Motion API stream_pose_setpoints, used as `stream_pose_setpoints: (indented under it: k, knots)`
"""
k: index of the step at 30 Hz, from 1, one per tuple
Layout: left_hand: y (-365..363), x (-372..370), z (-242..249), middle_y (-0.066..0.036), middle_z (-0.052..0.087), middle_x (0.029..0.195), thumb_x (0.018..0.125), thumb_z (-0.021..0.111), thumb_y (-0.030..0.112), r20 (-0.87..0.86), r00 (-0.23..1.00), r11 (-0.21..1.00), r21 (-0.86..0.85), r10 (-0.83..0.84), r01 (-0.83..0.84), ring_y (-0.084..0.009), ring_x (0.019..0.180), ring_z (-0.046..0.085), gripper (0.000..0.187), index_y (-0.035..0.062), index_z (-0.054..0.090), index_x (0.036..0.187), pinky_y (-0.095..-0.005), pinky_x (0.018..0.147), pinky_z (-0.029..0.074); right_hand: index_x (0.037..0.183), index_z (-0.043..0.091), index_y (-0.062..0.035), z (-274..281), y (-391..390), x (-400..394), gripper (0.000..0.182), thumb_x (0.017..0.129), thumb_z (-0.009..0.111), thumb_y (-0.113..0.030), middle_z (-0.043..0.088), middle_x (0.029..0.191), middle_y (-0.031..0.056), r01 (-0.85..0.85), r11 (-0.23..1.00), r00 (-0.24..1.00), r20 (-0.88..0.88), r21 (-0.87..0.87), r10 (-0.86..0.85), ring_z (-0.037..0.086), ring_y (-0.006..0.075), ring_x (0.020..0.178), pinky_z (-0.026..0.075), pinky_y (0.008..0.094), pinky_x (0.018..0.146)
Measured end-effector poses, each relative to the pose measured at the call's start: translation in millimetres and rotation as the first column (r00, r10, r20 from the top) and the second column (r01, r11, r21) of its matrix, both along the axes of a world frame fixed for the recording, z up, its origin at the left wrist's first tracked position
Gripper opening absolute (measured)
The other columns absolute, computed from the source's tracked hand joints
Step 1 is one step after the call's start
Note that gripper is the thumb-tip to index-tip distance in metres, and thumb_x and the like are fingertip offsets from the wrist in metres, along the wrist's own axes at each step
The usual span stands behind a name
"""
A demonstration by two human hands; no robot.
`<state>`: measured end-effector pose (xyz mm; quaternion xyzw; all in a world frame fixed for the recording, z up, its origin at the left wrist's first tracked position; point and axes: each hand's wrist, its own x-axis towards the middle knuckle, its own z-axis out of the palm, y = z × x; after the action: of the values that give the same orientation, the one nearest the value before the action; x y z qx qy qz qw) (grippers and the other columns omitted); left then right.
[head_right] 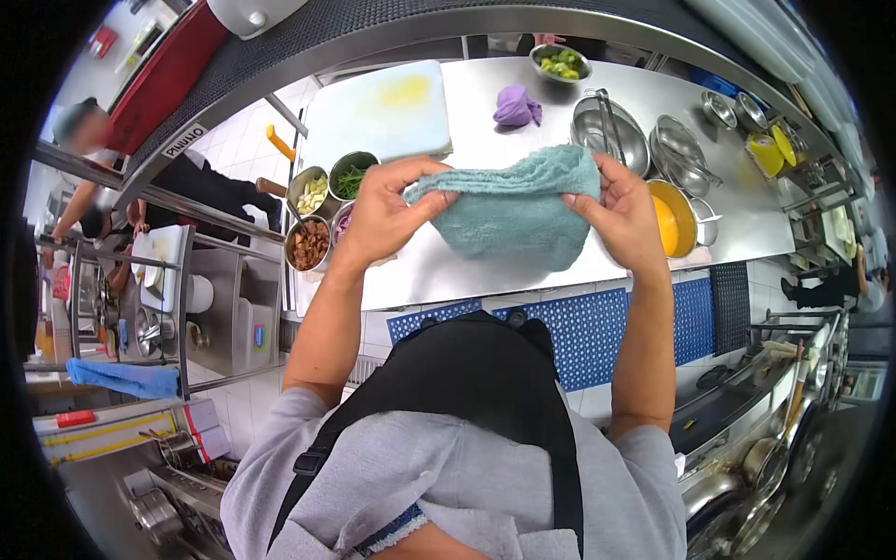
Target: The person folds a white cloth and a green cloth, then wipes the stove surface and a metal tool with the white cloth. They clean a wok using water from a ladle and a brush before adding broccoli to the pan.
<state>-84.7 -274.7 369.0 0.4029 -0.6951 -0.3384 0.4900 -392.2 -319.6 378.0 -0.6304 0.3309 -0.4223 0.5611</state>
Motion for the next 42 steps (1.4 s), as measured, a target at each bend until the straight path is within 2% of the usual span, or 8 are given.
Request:
stream_pose_setpoints:
  k: [6, 14, 20, 24, 29, 35, 38, 42]
  knots:
    - [-20.0, 6.4, 7.1, -0.001, 0.073, 0.086, 0.089, 0.078, 0.013, 0.136, 0.988, 0.98, 0.173, 0.078, -0.101, -0.006, 0.079, 0.061, 0.017, 0.0001, 0.075, 0.099, -0.0233, 0.073, 0.049, 0.125, 0.061, 0.0042, -32.9, -26.8, 15.2, 0.033, 0.093, 0.069, -0.001, 0.07, 0.112, 0.0062, 0.013, 1.0, 0.999, 0.029, -0.011, -0.012, 0.064, 0.01, 0.102, 0.05, 0.0248, 0.091]
    - [-22.2, 11.2, 35.0, -0.009, 0.073, 0.09, 0.078, 0.081, 0.0, -0.073, 0.993, 0.982, -0.162, 0.087, -0.098, -0.011, 0.082, 0.065, 0.015, -0.0033, 0.07, 0.088, -0.027, 0.076, 0.053, 0.115, 0.067, 0.0033, 8.9, -28.9, 27.4, 0.024, 0.091, 0.07, -0.003, 0.069, 0.104, 0.0035, 0.101, 0.969, 0.994, -0.005, -0.224, -0.105, 0.062, 0.0117, 0.1, 0.049, 0.0269, 0.092]
    - [21.2, 16.0, -66.6, -0.012, 0.075, 0.1, 0.072, 0.083, 0.0, 0.122, 0.987, 0.99, 0.082, 0.102, -0.113, -0.0199, 0.093, 0.071, 0.021, -0.0014, 0.068, 0.087, -0.0314, 0.087, 0.053, 0.107, 0.07, 0.0026, -96.3, -1.0, 13.6, 0.024, 0.084, 0.072, -0.003, 0.07, 0.104, 0.0127, 0.045, 0.903, 0.92, -0.335, -0.426, -0.204, 0.065, 0.0218, 0.104, 0.049, 0.0328, 0.095]
    - [63.3, 6.5, -177.0, -0.013, 0.074, 0.093, 0.075, 0.087, 0.007, 0.335, 0.942, 0.884, 0.444, -0.009, -0.149, -0.0162, 0.089, 0.067, 0.027, -0.0025, 0.068, 0.092, -0.0295, 0.084, 0.053, 0.108, 0.072, 0.0004, -220.4, 53.0, 5.7, 0.025, 0.086, 0.071, -0.01, 0.069, 0.104, 0.0184, 0.096, 0.989, 0.843, -0.537, 0.111, -0.022, 0.067, 0.0276, 0.099, 0.052, 0.0361, 0.09]
    - [91.9, -0.7, -198.1, -0.008, 0.068, 0.075, 0.085, 0.081, 0.014, 0.286, 0.958, 0.835, 0.522, 0.017, -0.171, -0.0113, 0.068, 0.056, 0.024, -0.0028, 0.069, 0.098, -0.032, 0.064, 0.048, 0.108, 0.071, 0.0015, -249.6, 87.7, 3.7, 0.028, 0.089, 0.072, -0.019, 0.066, 0.093, 0.0192, 0.2, 0.977, 0.824, -0.553, 0.079, -0.124, 0.065, 0.0263, 0.085, 0.051, 0.0357, 0.077]
    - [73.4, -15.5, -203.7, -0.02, 0.067, 0.076, 0.09, 0.075, 0.017, 0.448, 0.867, 0.788, 0.444, 0.216, -0.426, -0.0331, 0.065, 0.064, 0.021, -0.0003, 0.069, 0.1, -0.0422, 0.066, 0.052, 0.109, 0.064, -0.0006, -240.4, 75.2, 33.9, 0.032, 0.086, 0.076, -0.02, 0.061, 0.086, 0.0133, 0.34, 0.94, 0.706, -0.661, 0.005, -0.252, 0.059, 0.0279, 0.083, 0.047, 0.0401, 0.074]
    - [70.0, -22.6, -215.5, -0.014, 0.065, 0.082, 0.084, 0.079, 0.016, 0.536, 0.743, 0.845, 0.099, 0.4, -0.526, -0.0317, 0.071, 0.062, 0.025, 0.0033, 0.07, 0.103, -0.0401, 0.064, 0.049, 0.104, 0.065, -0.0057, -235.5, 76.4, 44.9, 0.024, 0.083, 0.075, -0.014, 0.062, 0.093, 0.0085, 0.271, 0.852, 0.659, -0.559, -0.447, -0.503, 0.057, 0.0297, 0.095, 0.045, 0.0416, 0.083]
    - [78.1, -20.2, -240.9, -0.012, 0.061, 0.099, 0.077, 0.082, 0.015, 0.539, 0.768, 0.933, -0.105, 0.345, -0.345, -0.032, 0.091, 0.059, 0.033, 0.0086, 0.069, 0.107, -0.0418, 0.078, 0.048, 0.106, 0.066, -0.0096, -247.6, 78.0, 33.0, 0.029, 0.079, 0.077, -0.01, 0.061, 0.11, 0.0075, -0.033, 0.823, 0.67, -0.624, -0.567, -0.403, 0.054, 0.0287, 0.108, 0.041, 0.0451, 0.093]
